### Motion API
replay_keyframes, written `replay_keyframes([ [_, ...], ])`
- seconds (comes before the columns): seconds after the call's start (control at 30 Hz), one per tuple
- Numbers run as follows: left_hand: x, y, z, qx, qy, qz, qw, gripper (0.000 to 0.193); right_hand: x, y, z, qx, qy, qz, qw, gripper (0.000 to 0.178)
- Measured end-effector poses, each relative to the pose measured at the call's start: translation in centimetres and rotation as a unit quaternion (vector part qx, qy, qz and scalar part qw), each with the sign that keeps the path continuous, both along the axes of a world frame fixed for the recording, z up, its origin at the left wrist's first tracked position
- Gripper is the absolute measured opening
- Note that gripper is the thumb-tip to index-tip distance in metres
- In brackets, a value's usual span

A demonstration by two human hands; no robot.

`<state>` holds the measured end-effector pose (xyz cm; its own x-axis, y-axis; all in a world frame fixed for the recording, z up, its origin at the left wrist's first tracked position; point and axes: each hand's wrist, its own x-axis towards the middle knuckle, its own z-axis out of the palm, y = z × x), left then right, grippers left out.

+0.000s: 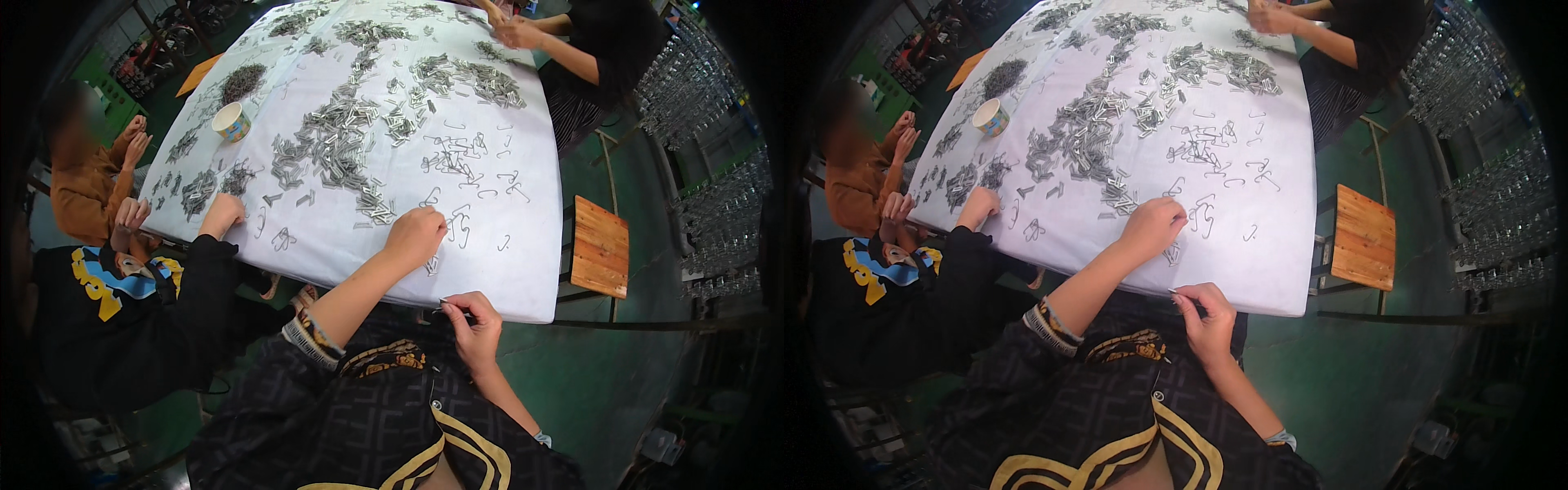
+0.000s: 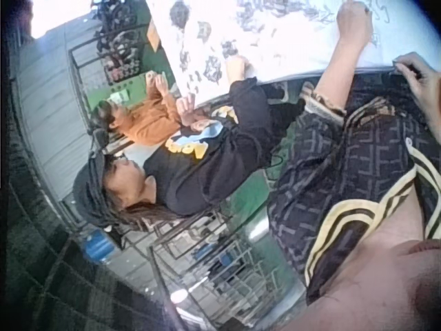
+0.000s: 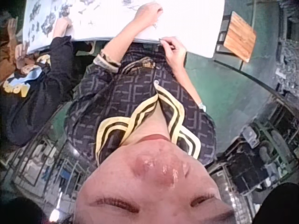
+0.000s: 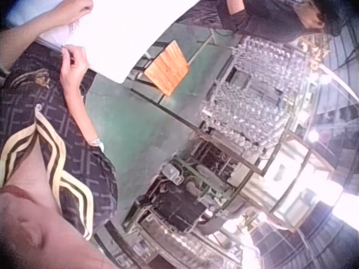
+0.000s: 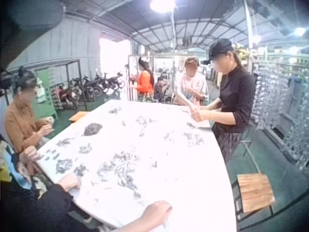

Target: The person picks through metal hooks and brackets on a large white surface, sorting individual pieces and hanging some on a metal rack.

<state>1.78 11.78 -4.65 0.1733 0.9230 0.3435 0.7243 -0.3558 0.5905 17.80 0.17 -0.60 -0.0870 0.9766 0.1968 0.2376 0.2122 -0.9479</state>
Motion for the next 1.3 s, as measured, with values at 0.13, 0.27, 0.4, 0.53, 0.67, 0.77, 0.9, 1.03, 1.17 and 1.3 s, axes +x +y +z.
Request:
replay_keyframes([
  [0.13, 2.4, 2.3, -0.9, 0.061, 0.195, 0.007, 0.979, 0.007, -0.3, -0.5, 0.3, -0.004, -0.012, 0.008, 1.000, 0.005],
  [0.27, 4.2, 3.0, -0.7, 0.030, 0.284, 0.001, 0.958, 0.006, -0.2, -0.8, -0.1, -0.005, -0.025, 0.010, 1.000, 0.005],
  [0.4, 4.2, 3.4, -0.3, 0.007, 0.294, -0.008, 0.956, 0.007, -0.2, -0.6, 0.0, -0.010, -0.024, 0.014, 1.000, 0.005],
  [0.53, 1.6, 3.3, -0.4, -0.016, 0.143, 0.036, 0.989, 0.007, -0.4, -0.5, 0.0, -0.020, -0.013, 0.019, 1.000, 0.005],
  [0.67, -0.6, 1.8, 1.7, -0.108, -0.101, 0.023, 0.989, 0.007, -0.1, -0.5, -0.8, -0.016, 0.002, 0.003, 1.000, 0.004],
  [0.77, -1.7, -0.8, 4.0, -0.246, -0.308, -0.042, 0.918, 0.008, -0.2, -0.4, -0.8, -0.032, 0.016, -0.008, 0.999, 0.004],
  [0.9, -2.2, -6.0, 5.6, -0.241, -0.417, -0.135, 0.866, 0.007, -0.6, -0.3, -0.7, -0.046, 0.019, -0.009, 0.999, 0.005],
  [1.03, -1.5, -8.8, 6.1, -0.206, -0.378, -0.147, 0.891, 0.005, -0.5, -0.1, -1.2, -0.033, 0.019, -0.028, 0.999, 0.006],
  [1.17, -1.4, -10.0, 6.0, -0.224, -0.346, -0.099, 0.906, 0.005, -0.4, -0.3, -0.9, -0.037, 0.010, -0.025, 0.999, 0.007],
  [1.3, -1.1, -10.4, 5.3, -0.197, -0.349, -0.083, 0.913, 0.005, -0.6, -0.2, -0.5, -0.021, -0.007, -0.026, 0.999, 0.007],
])
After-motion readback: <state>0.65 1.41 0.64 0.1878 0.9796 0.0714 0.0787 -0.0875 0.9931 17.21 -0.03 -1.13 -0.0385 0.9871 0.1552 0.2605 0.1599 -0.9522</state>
